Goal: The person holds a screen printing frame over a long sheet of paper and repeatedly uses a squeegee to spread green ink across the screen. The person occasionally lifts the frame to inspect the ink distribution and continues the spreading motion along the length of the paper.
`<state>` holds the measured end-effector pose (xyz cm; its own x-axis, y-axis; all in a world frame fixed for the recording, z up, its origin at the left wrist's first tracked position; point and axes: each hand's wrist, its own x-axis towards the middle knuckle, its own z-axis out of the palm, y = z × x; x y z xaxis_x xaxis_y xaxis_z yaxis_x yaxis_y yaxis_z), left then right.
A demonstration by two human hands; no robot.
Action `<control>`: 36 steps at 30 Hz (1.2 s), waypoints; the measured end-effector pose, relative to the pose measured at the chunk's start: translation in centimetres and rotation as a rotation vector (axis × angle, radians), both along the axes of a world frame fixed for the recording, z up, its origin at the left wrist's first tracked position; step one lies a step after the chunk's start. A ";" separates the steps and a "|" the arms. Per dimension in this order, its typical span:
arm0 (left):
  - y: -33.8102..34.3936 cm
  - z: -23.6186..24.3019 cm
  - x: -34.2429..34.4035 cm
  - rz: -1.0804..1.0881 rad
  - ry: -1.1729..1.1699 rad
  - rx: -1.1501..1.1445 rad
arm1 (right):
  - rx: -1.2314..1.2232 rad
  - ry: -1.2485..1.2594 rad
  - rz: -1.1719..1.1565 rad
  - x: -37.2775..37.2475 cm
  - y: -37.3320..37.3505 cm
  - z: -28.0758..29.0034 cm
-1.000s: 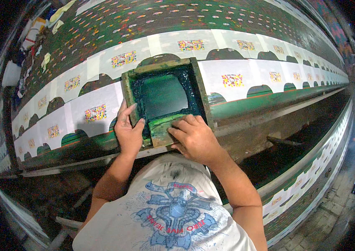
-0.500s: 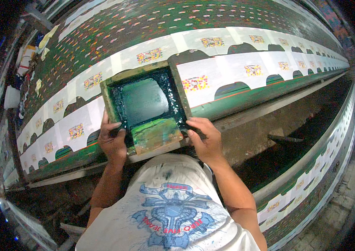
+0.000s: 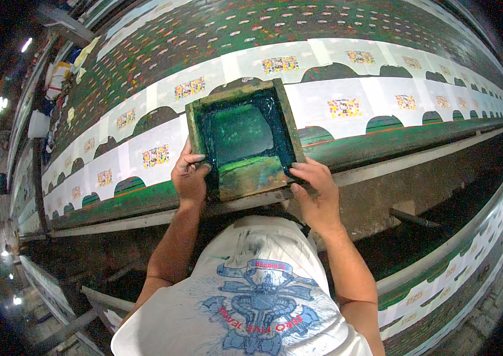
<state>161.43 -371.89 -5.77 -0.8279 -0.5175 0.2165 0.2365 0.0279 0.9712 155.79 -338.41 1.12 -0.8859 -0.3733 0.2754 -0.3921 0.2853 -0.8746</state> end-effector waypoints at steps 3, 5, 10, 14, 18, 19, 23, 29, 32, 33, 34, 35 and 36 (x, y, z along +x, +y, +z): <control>0.3 0.1 0.0 0.008 -0.036 0.076 | 0.008 0.009 0.034 -0.5 0.8 0.0; 0.7 0.6 -0.1 0.041 -0.080 0.117 | 0.025 0.015 0.043 -0.7 0.9 0.2; 0.8 0.9 -0.1 0.054 -0.108 0.093 | 0.195 0.283 0.119 -0.8 -0.1 1.4; 0.5 0.2 -0.1 0.024 -0.048 0.098 | 0.266 0.375 0.298 -0.8 -2.3 2.6; 0.6 0.0 -0.2 -0.007 -0.006 0.065 | 0.367 0.516 0.406 -2.1 -5.2 3.3; 0.6 0.3 -0.2 0.005 -0.030 0.001 | 0.394 0.562 0.427 -2.4 -5.8 3.4; 1.5 1.6 -0.2 0.026 -0.059 0.054 | 0.541 0.486 0.530 -3.5 -7.3 5.5; -0.2 -2.2 0.4 -0.023 0.012 0.263 | 0.693 0.294 0.664 -10.7 -10.4 8.9; 0.4 -1.4 0.3 0.035 -0.080 0.146 | 0.689 0.347 0.624 -13.3 -12.1 7.5; 0.6 -1.0 0.4 0.036 -0.098 0.136 | 0.678 0.355 0.586 -13.9 -12.5 7.1; 0.5 -0.7 0.4 0.039 -0.115 0.118 | 0.661 0.367 0.548 -14.4 -13.1 6.8; 0.4 -0.5 0.3 0.041 -0.131 0.101 | 0.645 0.379 0.510 -14.8 -13.6 6.6; 0.3 -0.4 0.2 0.031 -0.127 0.082 | 0.658 0.383 0.493 -15.0 -13.9 6.5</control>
